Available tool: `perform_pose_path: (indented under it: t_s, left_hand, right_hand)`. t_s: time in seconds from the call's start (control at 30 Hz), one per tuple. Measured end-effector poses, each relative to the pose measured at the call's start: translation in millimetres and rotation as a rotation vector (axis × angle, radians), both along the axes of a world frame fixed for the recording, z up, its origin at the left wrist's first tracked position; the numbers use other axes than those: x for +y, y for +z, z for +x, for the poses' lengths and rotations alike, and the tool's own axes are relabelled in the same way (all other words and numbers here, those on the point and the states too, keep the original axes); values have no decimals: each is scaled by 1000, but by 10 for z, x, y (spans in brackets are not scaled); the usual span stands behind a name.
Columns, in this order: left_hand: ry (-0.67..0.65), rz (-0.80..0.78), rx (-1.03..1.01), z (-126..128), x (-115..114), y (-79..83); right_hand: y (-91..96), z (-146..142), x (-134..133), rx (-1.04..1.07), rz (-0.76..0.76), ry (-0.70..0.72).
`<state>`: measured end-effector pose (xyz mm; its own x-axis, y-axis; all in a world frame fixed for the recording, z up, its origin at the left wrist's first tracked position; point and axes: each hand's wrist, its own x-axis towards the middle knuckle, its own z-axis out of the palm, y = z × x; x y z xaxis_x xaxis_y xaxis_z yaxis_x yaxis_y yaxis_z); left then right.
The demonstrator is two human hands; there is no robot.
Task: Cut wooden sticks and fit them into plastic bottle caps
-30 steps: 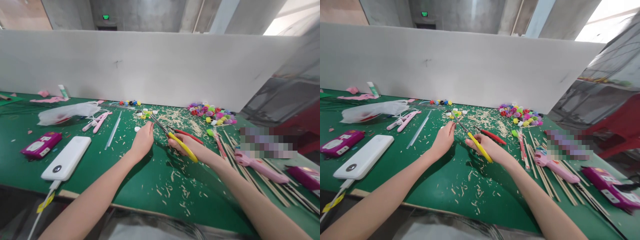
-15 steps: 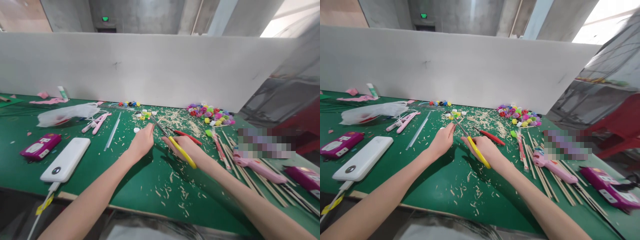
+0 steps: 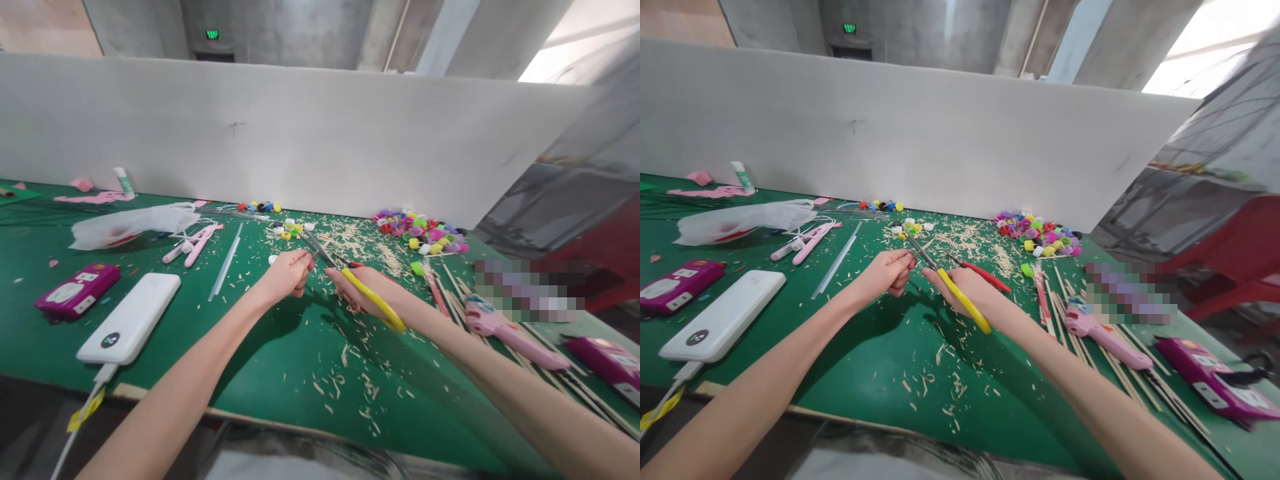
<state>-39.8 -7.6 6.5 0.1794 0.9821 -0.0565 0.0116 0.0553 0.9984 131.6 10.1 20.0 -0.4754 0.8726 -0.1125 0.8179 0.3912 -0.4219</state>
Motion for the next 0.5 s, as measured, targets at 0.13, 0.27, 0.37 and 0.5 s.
perform_pose_path:
  t_s: [0.13,0.27,0.37,0.5]
  left_hand:
    - [13,-11,9,-25,19,-29]
    - [67,76,202,-48,56,-98]
    - [149,256,608,-27,24,-118]
    - [185,420,1072,20,-52,-117]
  right_hand:
    - [16,-60,21,-66,-60,-5]
    - [40,-89,68,-73,-177,-46]
    - [52,-97,97,-109,-217,-86]
    - [57,-63,116,-60,-264,-41]
